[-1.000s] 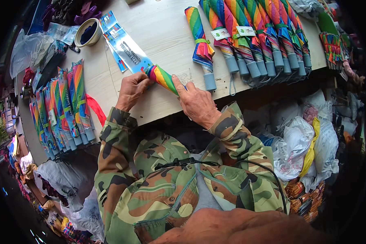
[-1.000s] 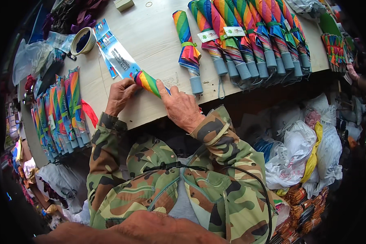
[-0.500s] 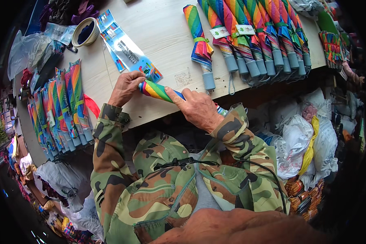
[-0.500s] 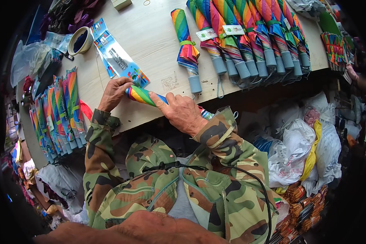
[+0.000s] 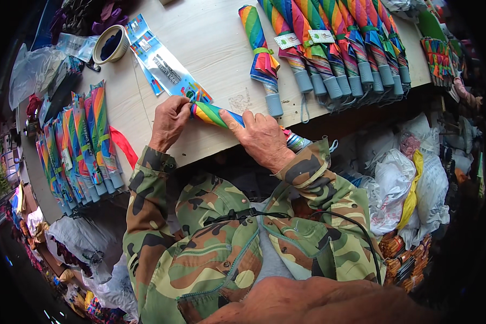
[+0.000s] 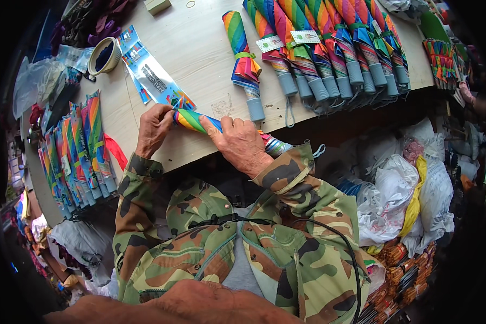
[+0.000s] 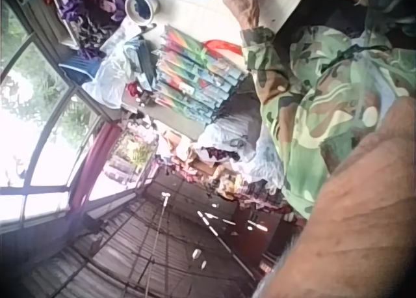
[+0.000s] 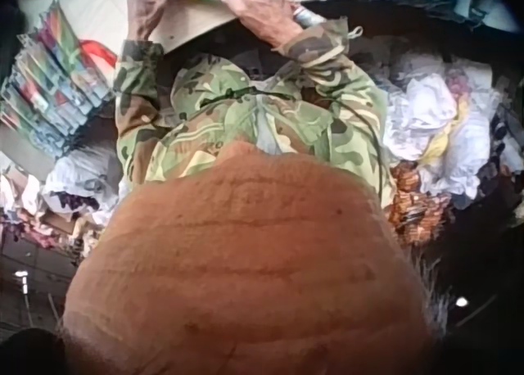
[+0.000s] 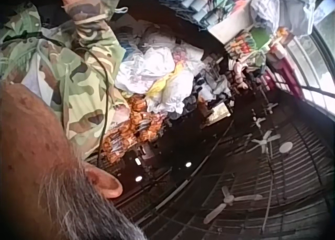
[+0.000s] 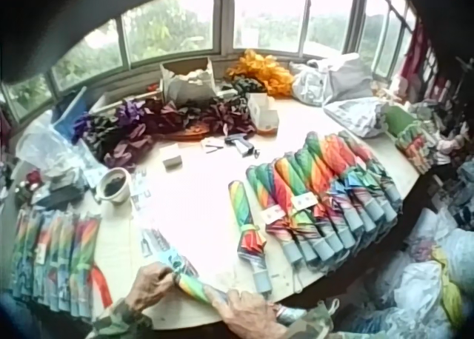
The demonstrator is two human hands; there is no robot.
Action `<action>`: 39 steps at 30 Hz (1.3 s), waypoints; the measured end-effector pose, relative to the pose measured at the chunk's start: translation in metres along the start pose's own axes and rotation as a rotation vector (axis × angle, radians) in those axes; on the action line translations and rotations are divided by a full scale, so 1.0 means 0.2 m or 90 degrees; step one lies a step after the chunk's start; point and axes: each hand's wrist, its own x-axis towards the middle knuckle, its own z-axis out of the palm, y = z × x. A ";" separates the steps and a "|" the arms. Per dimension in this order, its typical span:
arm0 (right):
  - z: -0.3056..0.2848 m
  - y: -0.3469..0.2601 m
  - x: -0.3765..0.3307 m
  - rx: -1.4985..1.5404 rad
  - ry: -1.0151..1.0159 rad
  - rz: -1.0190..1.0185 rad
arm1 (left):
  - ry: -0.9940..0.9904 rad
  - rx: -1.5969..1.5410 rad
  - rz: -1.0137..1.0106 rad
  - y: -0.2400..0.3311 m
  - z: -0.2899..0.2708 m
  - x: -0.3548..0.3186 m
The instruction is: Packaging colorful folded umbrellas into clear plastic sleeves.
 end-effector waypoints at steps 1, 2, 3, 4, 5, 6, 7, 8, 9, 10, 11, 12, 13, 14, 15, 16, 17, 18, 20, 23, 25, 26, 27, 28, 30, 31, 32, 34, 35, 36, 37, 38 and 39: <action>0.00 0.00 -0.01 -0.001 0.001 0.002 | 0.037 0.089 0.072 0.02 0.02 -0.01; 0.00 -0.01 -0.01 -0.003 0.003 0.007 | 0.075 0.176 0.141 0.05 0.04 -0.02; 0.00 -0.01 -0.02 -0.005 0.005 0.013 | 0.091 0.188 0.152 0.09 0.05 -0.03; 0.01 -0.01 -0.02 -0.005 0.005 0.013 | 0.091 0.187 0.152 0.10 0.06 -0.03; 0.01 -0.02 -0.02 0.001 0.009 0.017 | 0.100 0.198 0.161 0.11 0.07 -0.04; 0.02 -0.03 -0.03 0.007 0.014 0.021 | 0.109 0.208 0.171 0.11 0.07 -0.05; 0.02 -0.04 -0.03 0.008 0.015 0.020 | 0.109 0.209 0.171 0.10 0.07 -0.05; 0.03 -0.04 -0.04 0.012 0.018 0.023 | 0.122 0.152 0.113 0.09 0.07 -0.05; 0.03 -0.05 -0.04 0.015 0.021 0.027 | 0.134 0.095 0.055 0.07 0.08 -0.05; 0.03 -0.06 -0.05 0.015 0.021 0.027 | 0.135 0.095 0.056 0.06 0.09 -0.04; 0.03 -0.06 -0.05 0.027 0.034 0.032 | 0.133 -0.031 -0.024 0.07 0.09 -0.04; 0.03 -0.07 -0.06 0.039 0.047 0.037 | 0.130 -0.157 -0.104 0.07 0.09 -0.04; 0.04 -0.08 -0.06 0.041 0.047 0.036 | 0.134 -0.191 -0.102 0.08 0.10 -0.05; 0.04 -0.09 -0.06 0.053 0.062 0.042 | 0.134 -0.191 -0.101 0.09 0.11 -0.05; 0.04 -0.09 -0.06 0.066 0.077 0.048 | 0.174 -0.192 -0.108 0.10 0.12 -0.05; 0.04 -0.10 -0.07 0.067 0.077 0.048 | 0.214 -0.192 -0.115 0.11 0.13 -0.05; 0.04 -0.11 -0.07 0.081 0.082 0.057 | 0.214 -0.192 -0.115 0.13 0.14 -0.05; 0.04 -0.12 -0.08 0.095 0.087 0.066 | 0.250 -0.193 -0.132 0.15 0.14 -0.06; 0.05 -0.14 -0.09 0.120 0.105 0.072 | 0.286 -0.194 -0.149 0.20 0.15 -0.08; 0.03 -0.16 -0.10 0.200 0.116 0.085 | 0.307 -0.280 -0.168 0.25 0.16 -0.10; -0.01 -0.18 -0.10 0.258 0.108 0.091 | 0.222 -0.607 -0.148 0.21 0.18 -0.09; -0.02 -0.18 -0.10 0.312 0.082 0.107 | 0.220 -0.608 -0.148 0.21 0.18 -0.09; -0.02 -0.18 -0.11 0.367 0.056 0.124 | 0.158 -0.667 -0.167 0.22 0.19 -0.10; -0.02 -0.18 -0.11 0.365 0.056 0.127 | 0.095 -0.725 -0.185 0.22 0.20 -0.10; -0.03 -0.18 -0.12 0.393 0.024 0.149 | 0.109 -0.709 -0.180 0.20 0.23 -0.12; -0.04 -0.18 -0.13 0.393 0.024 0.148 | 0.154 -0.639 -0.152 0.16 0.24 -0.13; -0.05 -0.17 -0.14 0.429 -0.019 0.167 | 0.197 -0.570 -0.125 0.15 0.25 -0.13; -0.05 -0.16 -0.17 0.467 -0.060 0.184 | 0.232 -0.506 -0.121 0.13 0.24 -0.17; -0.03 -0.15 -0.19 0.494 -0.027 0.183 | 0.233 -0.435 -0.142 0.14 0.22 -0.20; -0.02 -0.15 -0.21 0.521 0.007 0.180 | 0.236 -0.362 -0.162 0.15 0.20 -0.22; -0.02 -0.14 -0.23 0.526 0.010 0.176 | 0.248 -0.330 -0.172 0.18 0.20 -0.23; -0.01 -0.13 -0.23 0.513 0.019 0.183 | 0.258 -0.322 -0.168 0.20 0.17 -0.23; -0.01 -0.13 -0.23 0.502 0.030 0.191 | 0.231 -0.240 -0.196 0.21 0.14 -0.23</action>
